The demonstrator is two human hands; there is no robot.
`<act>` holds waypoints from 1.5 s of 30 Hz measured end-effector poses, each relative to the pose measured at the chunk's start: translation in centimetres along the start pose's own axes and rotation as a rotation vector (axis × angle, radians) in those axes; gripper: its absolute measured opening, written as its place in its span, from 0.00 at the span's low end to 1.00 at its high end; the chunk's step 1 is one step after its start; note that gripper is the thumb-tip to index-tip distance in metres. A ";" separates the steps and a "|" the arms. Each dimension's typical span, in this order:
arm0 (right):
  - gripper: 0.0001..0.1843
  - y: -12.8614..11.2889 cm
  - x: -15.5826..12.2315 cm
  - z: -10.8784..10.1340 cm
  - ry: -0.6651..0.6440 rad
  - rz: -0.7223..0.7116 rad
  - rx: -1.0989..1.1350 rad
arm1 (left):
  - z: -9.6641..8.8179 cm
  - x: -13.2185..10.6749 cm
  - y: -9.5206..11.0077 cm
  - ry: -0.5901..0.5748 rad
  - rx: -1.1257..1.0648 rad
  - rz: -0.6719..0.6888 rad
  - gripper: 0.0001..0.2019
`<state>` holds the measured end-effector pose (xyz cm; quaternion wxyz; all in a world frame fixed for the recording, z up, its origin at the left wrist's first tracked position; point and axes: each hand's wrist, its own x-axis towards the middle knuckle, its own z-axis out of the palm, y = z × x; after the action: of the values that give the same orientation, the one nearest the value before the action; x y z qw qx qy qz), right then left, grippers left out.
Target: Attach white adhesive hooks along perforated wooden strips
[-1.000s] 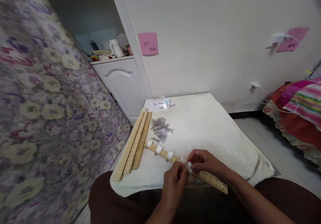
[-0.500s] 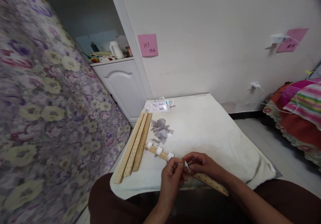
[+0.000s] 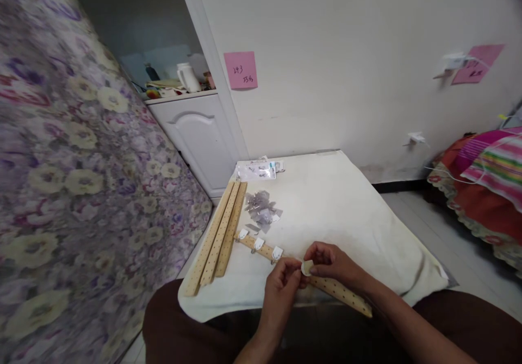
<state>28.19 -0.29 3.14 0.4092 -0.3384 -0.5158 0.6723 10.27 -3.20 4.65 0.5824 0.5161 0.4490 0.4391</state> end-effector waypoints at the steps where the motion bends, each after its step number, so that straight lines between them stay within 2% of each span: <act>1: 0.16 -0.1 -0.1 0.0 -0.010 -0.001 -0.005 | 0.0 0.0 0.0 0.001 0.002 -0.008 0.10; 6: 0.16 -0.6 -0.2 0.3 -0.019 -0.015 -0.051 | 0.2 0.2 -0.1 0.029 0.096 0.020 0.09; 8: 0.16 -0.9 -0.2 0.3 -0.006 -0.006 -0.091 | 0.2 0.1 0.0 0.052 0.203 0.092 0.09; 11: 0.17 -1.3 -0.3 0.2 -0.003 0.052 -0.108 | 0.0 -0.2 0.3 0.064 0.437 0.276 0.06; 14: 0.18 -1.2 -0.3 0.2 -0.035 0.106 -0.065 | -0.4 -0.7 0.4 -0.039 0.629 0.465 0.06; 16: 0.17 -1.1 -0.4 0.2 -0.045 0.106 -0.034 | -0.5 -0.9 0.3 -0.117 0.712 0.525 0.09; 20: 0.15 -1.0 -0.4 -0.3 -0.037 0.098 -0.027 | -0.5 -1.1 -0.2 -0.171 0.795 0.529 0.12; 25: 0.13 -0.7 -0.7 -2.3 -0.015 0.097 -0.136 | -0.9 -1.5 -0.8 -0.153 0.758 0.531 0.16; 28: 0.10 -0.1 -1.0 -3.4 -0.010 0.134 -0.195 | -1.4 -2.1 -1.3 -0.147 0.744 0.449 0.12; 31: 0.09 0.6 -1.2 -3.8 -0.017 0.178 -0.217 | -1.4 -2.9 -2.0 -0.228 0.790 0.349 0.09; 34: 0.07 1.2 -1.1 -3.5 -0.008 0.185 -0.231 | -1.1 -3.2 -2.8 -0.298 0.842 0.325 0.09; 45: 0.07 1.9 -0.5 -3.3 0.019 0.204 -0.288 | -1.2 -2.1 -4.6 -0.250 0.891 0.528 0.21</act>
<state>30.90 0.33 0.51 0.2910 -0.4504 -0.5659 0.6263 8.91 -5.37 0.17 0.2255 0.8573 0.3740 0.2727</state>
